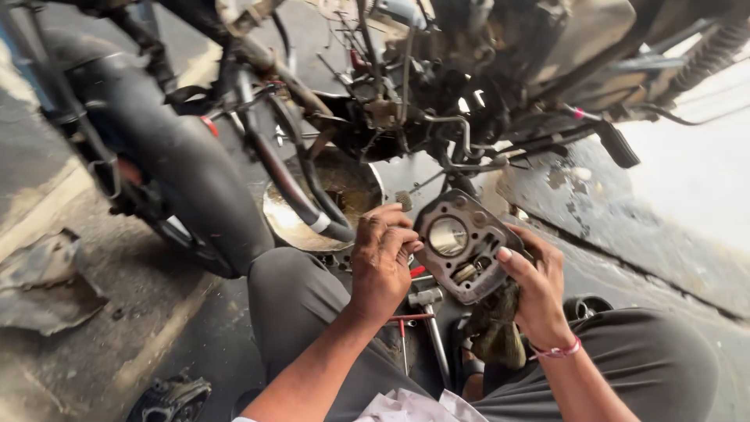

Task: The person sits on the ground beside a motorcycle with the engine partially disassembled and cleans engine parts with a cloth. They fit the cylinder over the piston, work on the cylinder head with a screwdriver, and install the piston and cylinder assembly back onto the engine.

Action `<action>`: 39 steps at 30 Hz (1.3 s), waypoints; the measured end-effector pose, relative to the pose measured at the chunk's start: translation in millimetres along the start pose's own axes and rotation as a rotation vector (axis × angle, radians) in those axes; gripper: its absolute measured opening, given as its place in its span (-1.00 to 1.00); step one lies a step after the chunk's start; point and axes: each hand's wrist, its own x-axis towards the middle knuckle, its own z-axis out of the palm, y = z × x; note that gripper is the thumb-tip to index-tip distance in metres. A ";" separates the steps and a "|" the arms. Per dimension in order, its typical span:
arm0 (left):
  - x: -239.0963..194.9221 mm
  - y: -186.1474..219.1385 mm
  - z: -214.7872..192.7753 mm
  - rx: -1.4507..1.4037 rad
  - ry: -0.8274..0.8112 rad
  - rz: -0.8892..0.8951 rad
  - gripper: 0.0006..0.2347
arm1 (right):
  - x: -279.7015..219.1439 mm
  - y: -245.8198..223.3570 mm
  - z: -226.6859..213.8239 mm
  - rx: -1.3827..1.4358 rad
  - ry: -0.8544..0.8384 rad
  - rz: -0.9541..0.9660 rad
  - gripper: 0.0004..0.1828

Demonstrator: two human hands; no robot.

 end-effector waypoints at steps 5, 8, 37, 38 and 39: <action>-11.0 -11.9 21.0 -0.041 -0.028 -0.066 -0.88 | 2.5 3.0 -31.8 -0.100 0.131 -0.056 -0.28; -10.5 -5.7 28.7 -0.080 -0.046 -0.095 -0.88 | 11.6 13.6 -54.0 -0.173 0.141 -0.093 -0.29; -39.8 -59.1 61.5 -0.306 -0.819 -0.825 -0.82 | 14.9 -27.1 -42.0 -0.858 0.121 -0.843 -0.26; -45.0 -64.4 63.5 -0.480 -0.816 -0.995 -0.82 | 11.2 -30.9 -38.1 -0.837 0.065 -0.934 -0.27; -50.1 -70.1 64.4 -0.654 -0.803 -1.163 -0.82 | 7.6 -34.4 -33.4 -0.811 0.005 -1.024 -0.29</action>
